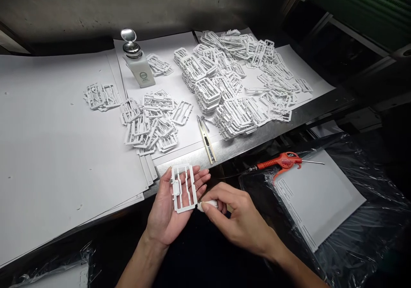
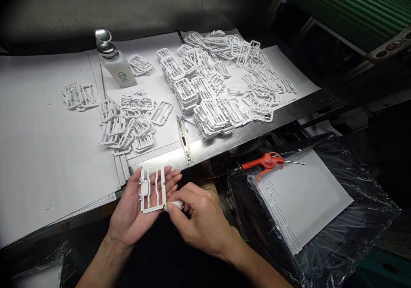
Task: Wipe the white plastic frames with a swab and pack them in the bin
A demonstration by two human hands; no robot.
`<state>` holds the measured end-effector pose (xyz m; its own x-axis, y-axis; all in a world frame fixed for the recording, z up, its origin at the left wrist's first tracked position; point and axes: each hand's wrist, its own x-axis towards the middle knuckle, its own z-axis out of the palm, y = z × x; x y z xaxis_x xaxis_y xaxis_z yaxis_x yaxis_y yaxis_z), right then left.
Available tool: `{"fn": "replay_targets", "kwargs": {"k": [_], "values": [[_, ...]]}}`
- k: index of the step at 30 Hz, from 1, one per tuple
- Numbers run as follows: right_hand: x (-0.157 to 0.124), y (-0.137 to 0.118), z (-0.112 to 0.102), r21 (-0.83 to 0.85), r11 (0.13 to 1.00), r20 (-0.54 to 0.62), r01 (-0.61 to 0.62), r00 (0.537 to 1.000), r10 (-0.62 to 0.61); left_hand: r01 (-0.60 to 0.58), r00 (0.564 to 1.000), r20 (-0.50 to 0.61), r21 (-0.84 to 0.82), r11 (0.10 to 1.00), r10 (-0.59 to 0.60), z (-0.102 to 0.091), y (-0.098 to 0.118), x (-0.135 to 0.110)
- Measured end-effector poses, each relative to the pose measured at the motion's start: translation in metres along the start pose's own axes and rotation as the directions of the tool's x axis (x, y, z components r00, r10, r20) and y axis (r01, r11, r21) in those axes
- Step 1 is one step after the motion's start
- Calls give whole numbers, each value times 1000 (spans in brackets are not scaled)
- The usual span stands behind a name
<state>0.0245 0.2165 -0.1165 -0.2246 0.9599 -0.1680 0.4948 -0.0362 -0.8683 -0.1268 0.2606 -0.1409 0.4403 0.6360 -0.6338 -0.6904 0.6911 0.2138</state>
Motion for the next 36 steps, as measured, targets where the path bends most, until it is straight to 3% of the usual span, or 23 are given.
{"fn": "replay_targets", "kwargs": {"k": [3,11,20,30,34,36], "values": [[3,-2,1,6,1000,-35,-1,999,1,-18,1000,17,-22,1000,18,1,-1,0],[14,-11,21,-63,966,48,252,967,-250,-25,999,34,-31,999,26,-2,-3,-2],[2,3,-1,-31,995,-15,92,996,-93,-8,999,50,-61,998,11,-4,1,1],[28,-15,20,66,973,-64,221,974,-217,31,999,-13,-61,998,-31,-4,-1,0],[27,-17,16,91,984,76,155,984,-162,-82,996,-34,23,996,82,-1,7,-6],[25,-15,10,104,991,54,86,994,-92,-176,983,-31,106,979,180,-1,23,-11]]}}
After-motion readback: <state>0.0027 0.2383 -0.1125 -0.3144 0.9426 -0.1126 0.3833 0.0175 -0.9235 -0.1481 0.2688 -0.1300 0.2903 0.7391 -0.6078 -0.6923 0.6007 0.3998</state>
